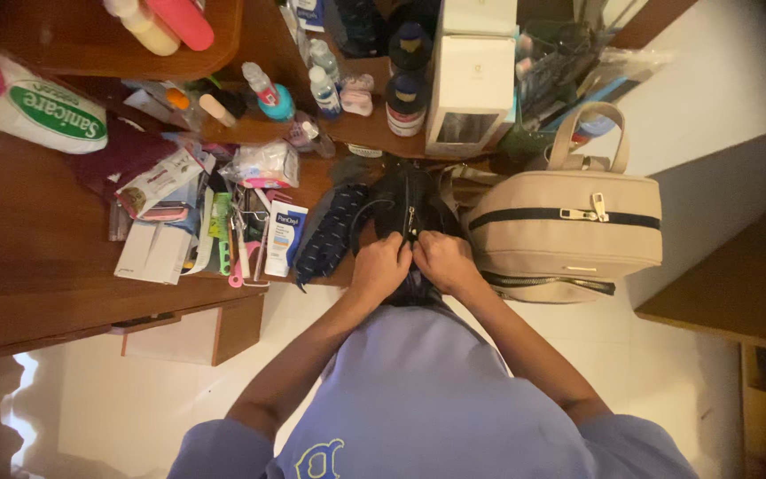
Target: The person packs a black toiletry bag with several small bottles, a tube, and a toothbrush from a cluttered wooden vanity. They place items one by one into the bag, then zip it closed.
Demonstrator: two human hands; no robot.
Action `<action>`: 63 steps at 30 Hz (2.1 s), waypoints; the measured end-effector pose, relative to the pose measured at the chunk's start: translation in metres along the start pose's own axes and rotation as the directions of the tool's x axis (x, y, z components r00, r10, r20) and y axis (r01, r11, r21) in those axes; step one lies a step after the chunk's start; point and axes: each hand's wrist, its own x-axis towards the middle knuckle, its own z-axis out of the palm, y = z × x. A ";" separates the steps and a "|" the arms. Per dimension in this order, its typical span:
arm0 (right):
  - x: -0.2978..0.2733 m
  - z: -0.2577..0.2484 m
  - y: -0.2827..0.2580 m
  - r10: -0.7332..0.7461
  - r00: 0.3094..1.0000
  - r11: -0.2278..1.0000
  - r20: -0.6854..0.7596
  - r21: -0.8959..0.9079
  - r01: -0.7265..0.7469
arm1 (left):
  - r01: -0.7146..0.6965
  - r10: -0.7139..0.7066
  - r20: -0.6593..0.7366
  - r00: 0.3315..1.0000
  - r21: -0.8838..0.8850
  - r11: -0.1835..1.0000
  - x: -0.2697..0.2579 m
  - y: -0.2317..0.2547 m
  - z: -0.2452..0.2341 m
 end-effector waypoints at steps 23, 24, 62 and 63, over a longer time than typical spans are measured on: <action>-0.003 -0.007 0.007 0.228 0.971 0.933 0.075 0.268 -0.239 | -0.279 0.299 -0.090 0.950 0.184 0.942 0.036 0.020 -0.012; -0.003 -0.007 0.008 0.217 0.974 0.932 0.061 0.285 -0.225 | -0.298 0.321 -0.112 0.941 0.181 0.937 0.037 0.020 -0.012; 0.030 0.025 0.033 0.419 0.900 0.827 -0.122 0.460 -0.323 | -0.325 0.282 -0.203 0.938 -0.223 0.919 0.030 0.005 -0.021; 0.037 0.024 0.032 0.423 0.897 0.834 -0.126 0.442 -0.331 | -0.325 0.279 -0.212 0.937 -0.223 0.919 0.029 0.006 -0.019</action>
